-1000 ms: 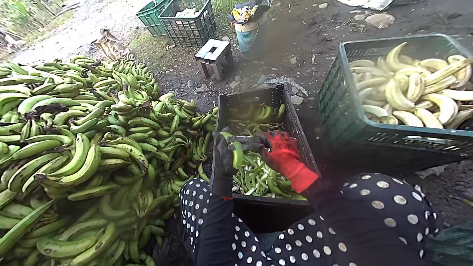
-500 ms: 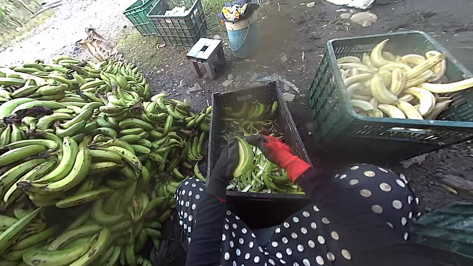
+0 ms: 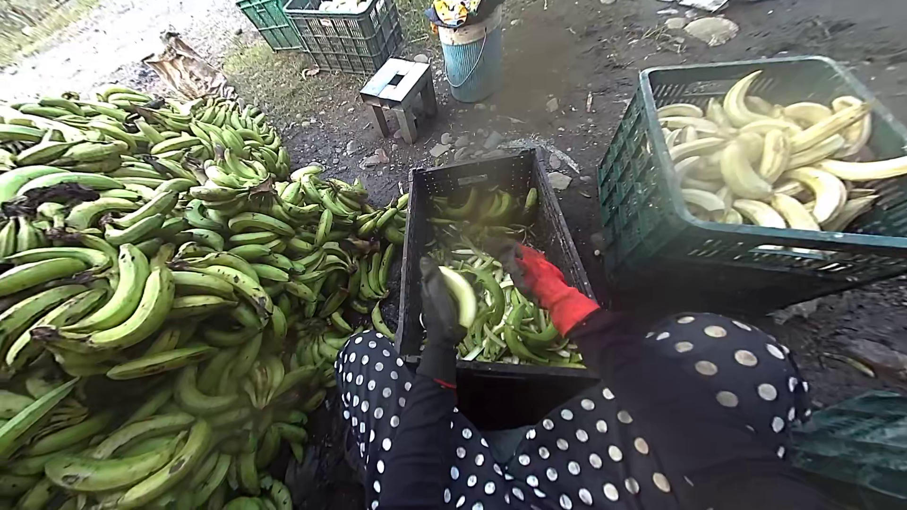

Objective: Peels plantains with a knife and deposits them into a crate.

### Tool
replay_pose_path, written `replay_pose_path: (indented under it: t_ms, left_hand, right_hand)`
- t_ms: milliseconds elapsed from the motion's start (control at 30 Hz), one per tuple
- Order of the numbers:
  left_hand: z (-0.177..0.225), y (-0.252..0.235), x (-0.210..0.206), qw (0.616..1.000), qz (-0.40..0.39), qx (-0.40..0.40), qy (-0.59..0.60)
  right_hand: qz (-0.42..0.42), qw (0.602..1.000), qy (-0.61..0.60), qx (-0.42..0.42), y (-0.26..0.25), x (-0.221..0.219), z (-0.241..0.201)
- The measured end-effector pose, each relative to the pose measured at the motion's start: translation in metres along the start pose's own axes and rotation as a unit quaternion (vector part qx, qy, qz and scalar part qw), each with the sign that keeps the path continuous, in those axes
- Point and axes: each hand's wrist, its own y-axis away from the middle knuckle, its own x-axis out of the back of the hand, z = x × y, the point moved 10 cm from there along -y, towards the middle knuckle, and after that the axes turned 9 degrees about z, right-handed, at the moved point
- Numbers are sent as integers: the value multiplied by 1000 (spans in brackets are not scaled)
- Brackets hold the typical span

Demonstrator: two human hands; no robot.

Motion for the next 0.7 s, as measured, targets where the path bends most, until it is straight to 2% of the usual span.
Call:
replay_pose_path:
  t_ms: [67,167,267,333,400,467,533,600,667,700]
  left_hand:
    - [1,-4,12,990,97,26,103]
    - [8,-3,18,981,136,38,135]
    - [18,-3,21,990,122,22,71]
    - [18,-5,12,985,78,40,149]
    - [16,-10,3,983,23,25,178]
    - [21,-10,1,990,-34,-16,135]
    - [22,-9,9,996,-55,-52,42]
    - [22,-9,17,997,-37,-63,-36]
    - [26,-8,20,989,-25,-93,-116]
    - [33,-3,13,978,-56,-119,-160]
  right_hand:
    - [17,999,31,37,8,-1,-14]
    - [34,988,88,122,25,-10,-34]
    - [63,980,100,157,31,-6,-41]
    - [55,985,98,132,29,-1,-41]
    - [44,992,80,92,24,4,-36]
    - [38,992,88,85,20,8,-31]
    - [50,988,113,97,23,10,-32]
    - [63,985,122,101,25,11,-35]
    - [49,992,98,69,24,6,-33]
    - [35,995,77,49,20,4,-29]
